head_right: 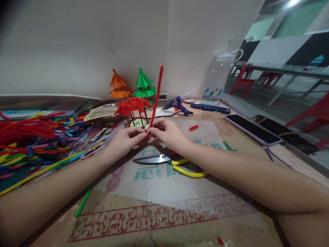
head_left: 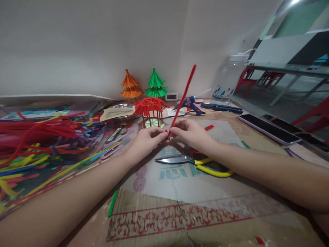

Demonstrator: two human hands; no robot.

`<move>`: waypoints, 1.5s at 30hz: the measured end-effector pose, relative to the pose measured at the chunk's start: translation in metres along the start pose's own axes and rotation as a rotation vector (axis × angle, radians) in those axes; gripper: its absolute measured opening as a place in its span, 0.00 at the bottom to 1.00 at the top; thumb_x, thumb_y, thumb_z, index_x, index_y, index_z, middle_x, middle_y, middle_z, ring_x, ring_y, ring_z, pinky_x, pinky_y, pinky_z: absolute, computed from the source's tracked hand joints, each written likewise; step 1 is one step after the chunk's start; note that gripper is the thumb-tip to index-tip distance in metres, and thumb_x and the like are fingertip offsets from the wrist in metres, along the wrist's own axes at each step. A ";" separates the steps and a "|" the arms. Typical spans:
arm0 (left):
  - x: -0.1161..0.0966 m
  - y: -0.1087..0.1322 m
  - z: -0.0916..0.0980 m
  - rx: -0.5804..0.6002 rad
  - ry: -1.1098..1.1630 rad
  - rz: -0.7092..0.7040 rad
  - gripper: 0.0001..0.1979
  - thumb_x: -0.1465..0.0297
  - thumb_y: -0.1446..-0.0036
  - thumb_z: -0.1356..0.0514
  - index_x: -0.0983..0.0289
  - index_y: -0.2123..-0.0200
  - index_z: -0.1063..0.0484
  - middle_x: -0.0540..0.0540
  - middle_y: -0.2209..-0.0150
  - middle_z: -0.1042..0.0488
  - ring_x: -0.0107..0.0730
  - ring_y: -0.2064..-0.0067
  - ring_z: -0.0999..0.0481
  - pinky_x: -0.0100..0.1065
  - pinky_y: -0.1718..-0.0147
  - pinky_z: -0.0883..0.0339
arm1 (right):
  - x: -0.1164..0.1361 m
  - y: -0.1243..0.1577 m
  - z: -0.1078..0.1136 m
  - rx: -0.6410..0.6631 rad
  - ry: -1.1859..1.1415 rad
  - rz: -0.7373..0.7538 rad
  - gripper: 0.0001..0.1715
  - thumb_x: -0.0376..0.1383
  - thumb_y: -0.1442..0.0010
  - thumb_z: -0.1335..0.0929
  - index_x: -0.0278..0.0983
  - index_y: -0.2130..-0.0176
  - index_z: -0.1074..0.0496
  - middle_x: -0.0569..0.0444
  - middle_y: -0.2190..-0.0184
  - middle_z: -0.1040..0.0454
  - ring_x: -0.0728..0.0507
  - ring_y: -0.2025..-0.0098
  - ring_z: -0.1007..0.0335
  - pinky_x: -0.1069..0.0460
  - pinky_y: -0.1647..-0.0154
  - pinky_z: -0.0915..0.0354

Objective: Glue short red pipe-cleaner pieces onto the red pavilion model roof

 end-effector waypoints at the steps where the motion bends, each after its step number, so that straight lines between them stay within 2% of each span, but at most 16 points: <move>1: 0.001 0.000 0.000 0.006 -0.013 -0.013 0.11 0.61 0.44 0.36 0.64 0.69 0.22 0.53 0.69 0.20 0.31 0.69 0.24 0.31 0.66 0.31 | 0.000 0.000 -0.001 0.011 -0.002 -0.004 0.06 0.37 0.43 0.31 0.37 0.67 0.31 0.55 0.71 0.25 0.47 0.68 0.28 0.51 0.65 0.33; 9: 0.004 -0.001 0.002 0.033 -0.071 -0.038 0.13 0.59 0.44 0.37 0.64 0.67 0.21 0.54 0.68 0.19 0.32 0.68 0.23 0.31 0.67 0.31 | 0.002 0.006 -0.001 0.033 0.060 -0.038 0.08 0.39 0.42 0.31 0.38 0.67 0.33 0.59 0.75 0.28 0.49 0.76 0.33 0.54 0.77 0.36; 18: 0.007 -0.002 0.003 0.055 -0.078 0.005 0.14 0.59 0.44 0.36 0.64 0.66 0.19 0.55 0.67 0.18 0.32 0.68 0.23 0.31 0.68 0.31 | 0.000 0.005 -0.002 0.063 0.013 -0.082 0.07 0.38 0.41 0.31 0.39 0.66 0.34 0.61 0.78 0.28 0.52 0.82 0.35 0.57 0.85 0.40; 31: 0.009 -0.004 0.002 0.101 -0.022 -0.004 0.13 0.61 0.44 0.37 0.66 0.65 0.20 0.58 0.65 0.18 0.35 0.65 0.21 0.34 0.64 0.30 | -0.001 0.004 -0.003 0.067 0.009 -0.120 0.07 0.37 0.40 0.31 0.39 0.66 0.34 0.59 0.77 0.27 0.51 0.81 0.35 0.56 0.83 0.39; 38: 0.006 -0.002 0.003 0.081 -0.102 0.001 0.13 0.61 0.44 0.37 0.65 0.65 0.19 0.55 0.68 0.18 0.32 0.69 0.23 0.32 0.68 0.32 | -0.001 0.004 -0.002 0.067 0.034 -0.111 0.07 0.37 0.39 0.30 0.38 0.65 0.34 0.60 0.76 0.27 0.51 0.80 0.35 0.56 0.82 0.39; 45: 0.005 -0.002 0.003 0.096 -0.093 0.004 0.15 0.59 0.44 0.37 0.66 0.66 0.20 0.54 0.69 0.19 0.29 0.71 0.25 0.30 0.69 0.35 | -0.003 0.004 -0.003 0.059 -0.030 -0.106 0.08 0.36 0.40 0.30 0.39 0.66 0.35 0.61 0.77 0.28 0.52 0.82 0.35 0.58 0.86 0.41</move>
Point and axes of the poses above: each hand's wrist, its own y-axis away from the middle knuckle, its own z-axis out of the back of the hand, x = y × z, the point moved 1 cm from there along -y, towards the middle knuckle
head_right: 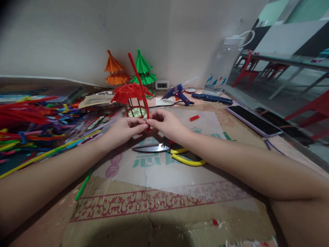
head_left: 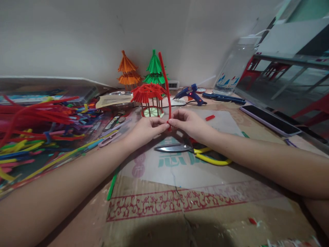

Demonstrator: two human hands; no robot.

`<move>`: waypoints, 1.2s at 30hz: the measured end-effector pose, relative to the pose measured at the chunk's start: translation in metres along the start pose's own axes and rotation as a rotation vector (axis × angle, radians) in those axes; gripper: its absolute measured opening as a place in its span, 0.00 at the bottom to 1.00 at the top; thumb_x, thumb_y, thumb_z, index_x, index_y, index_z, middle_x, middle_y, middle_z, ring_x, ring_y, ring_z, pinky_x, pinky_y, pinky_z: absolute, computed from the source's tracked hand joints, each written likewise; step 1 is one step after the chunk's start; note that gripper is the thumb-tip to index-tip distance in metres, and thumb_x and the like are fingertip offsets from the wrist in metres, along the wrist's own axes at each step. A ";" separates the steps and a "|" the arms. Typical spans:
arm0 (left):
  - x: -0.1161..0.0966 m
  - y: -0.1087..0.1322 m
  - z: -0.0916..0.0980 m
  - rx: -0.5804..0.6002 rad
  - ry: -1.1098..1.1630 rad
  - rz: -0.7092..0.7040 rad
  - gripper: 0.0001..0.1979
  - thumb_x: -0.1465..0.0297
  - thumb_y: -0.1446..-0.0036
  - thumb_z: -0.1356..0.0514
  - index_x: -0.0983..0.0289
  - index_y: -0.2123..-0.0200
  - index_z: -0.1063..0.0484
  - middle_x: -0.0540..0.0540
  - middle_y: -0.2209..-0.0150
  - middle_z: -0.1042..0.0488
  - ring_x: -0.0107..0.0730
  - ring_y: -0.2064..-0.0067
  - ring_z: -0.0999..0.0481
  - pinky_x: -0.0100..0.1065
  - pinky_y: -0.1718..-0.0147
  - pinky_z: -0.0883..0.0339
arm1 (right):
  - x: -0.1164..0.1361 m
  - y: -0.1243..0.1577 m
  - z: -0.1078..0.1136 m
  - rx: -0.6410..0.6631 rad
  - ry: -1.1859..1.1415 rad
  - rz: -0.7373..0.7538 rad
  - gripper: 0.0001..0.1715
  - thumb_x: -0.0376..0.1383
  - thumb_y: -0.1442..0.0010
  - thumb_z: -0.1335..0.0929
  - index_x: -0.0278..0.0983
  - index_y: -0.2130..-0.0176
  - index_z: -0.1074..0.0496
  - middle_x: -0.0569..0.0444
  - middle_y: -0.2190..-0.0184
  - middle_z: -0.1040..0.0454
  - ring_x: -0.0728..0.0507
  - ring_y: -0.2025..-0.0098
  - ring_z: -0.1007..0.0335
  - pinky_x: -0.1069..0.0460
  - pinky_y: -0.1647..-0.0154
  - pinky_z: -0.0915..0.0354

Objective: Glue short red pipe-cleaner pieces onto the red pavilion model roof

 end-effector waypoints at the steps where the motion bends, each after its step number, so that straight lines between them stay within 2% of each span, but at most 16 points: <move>1: 0.000 0.000 0.000 0.007 0.001 0.001 0.15 0.59 0.44 0.37 0.66 0.65 0.20 0.54 0.69 0.19 0.29 0.71 0.25 0.30 0.69 0.35 | 0.000 0.000 0.000 -0.003 0.000 -0.001 0.08 0.36 0.40 0.30 0.39 0.67 0.35 0.61 0.78 0.28 0.53 0.82 0.35 0.58 0.86 0.42; 12: -0.001 0.001 0.000 0.054 0.059 0.043 0.15 0.60 0.45 0.36 0.66 0.62 0.21 0.56 0.65 0.18 0.30 0.67 0.22 0.31 0.66 0.32 | 0.002 0.000 -0.001 0.017 0.010 0.005 0.07 0.35 0.39 0.31 0.38 0.67 0.35 0.60 0.77 0.28 0.52 0.81 0.35 0.58 0.84 0.41; 17: 0.001 0.001 0.001 0.036 -0.022 0.013 0.15 0.59 0.45 0.36 0.66 0.64 0.21 0.54 0.67 0.19 0.29 0.69 0.24 0.29 0.70 0.35 | 0.002 -0.001 -0.002 0.013 0.022 0.010 0.07 0.34 0.40 0.31 0.38 0.67 0.34 0.60 0.77 0.29 0.53 0.81 0.35 0.58 0.84 0.40; 24: -0.001 0.001 -0.002 0.051 0.099 0.061 0.12 0.61 0.46 0.35 0.66 0.66 0.24 0.52 0.69 0.19 0.27 0.70 0.24 0.29 0.69 0.35 | 0.007 0.003 -0.003 0.018 -0.029 -0.032 0.05 0.34 0.37 0.32 0.37 0.66 0.33 0.60 0.77 0.29 0.52 0.81 0.34 0.58 0.84 0.39; 30: 0.000 0.000 -0.001 0.056 0.181 0.135 0.14 0.60 0.48 0.33 0.66 0.66 0.24 0.55 0.67 0.18 0.29 0.70 0.23 0.30 0.69 0.34 | 0.006 0.002 -0.003 0.036 -0.087 -0.044 0.05 0.33 0.35 0.33 0.37 0.65 0.34 0.62 0.79 0.30 0.53 0.83 0.34 0.59 0.86 0.40; 36: 0.000 -0.001 0.000 0.062 0.215 0.123 0.14 0.60 0.49 0.32 0.66 0.67 0.24 0.55 0.67 0.18 0.30 0.67 0.21 0.30 0.67 0.32 | 0.006 0.001 -0.003 0.023 -0.037 -0.044 0.04 0.31 0.36 0.33 0.37 0.64 0.33 0.62 0.79 0.30 0.54 0.83 0.36 0.60 0.86 0.39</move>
Point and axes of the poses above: each hand's wrist, its own y-axis away from the middle knuckle, its own z-axis out of the back of the hand, x = y × z, the point moved 1 cm from there along -y, towards the middle knuckle
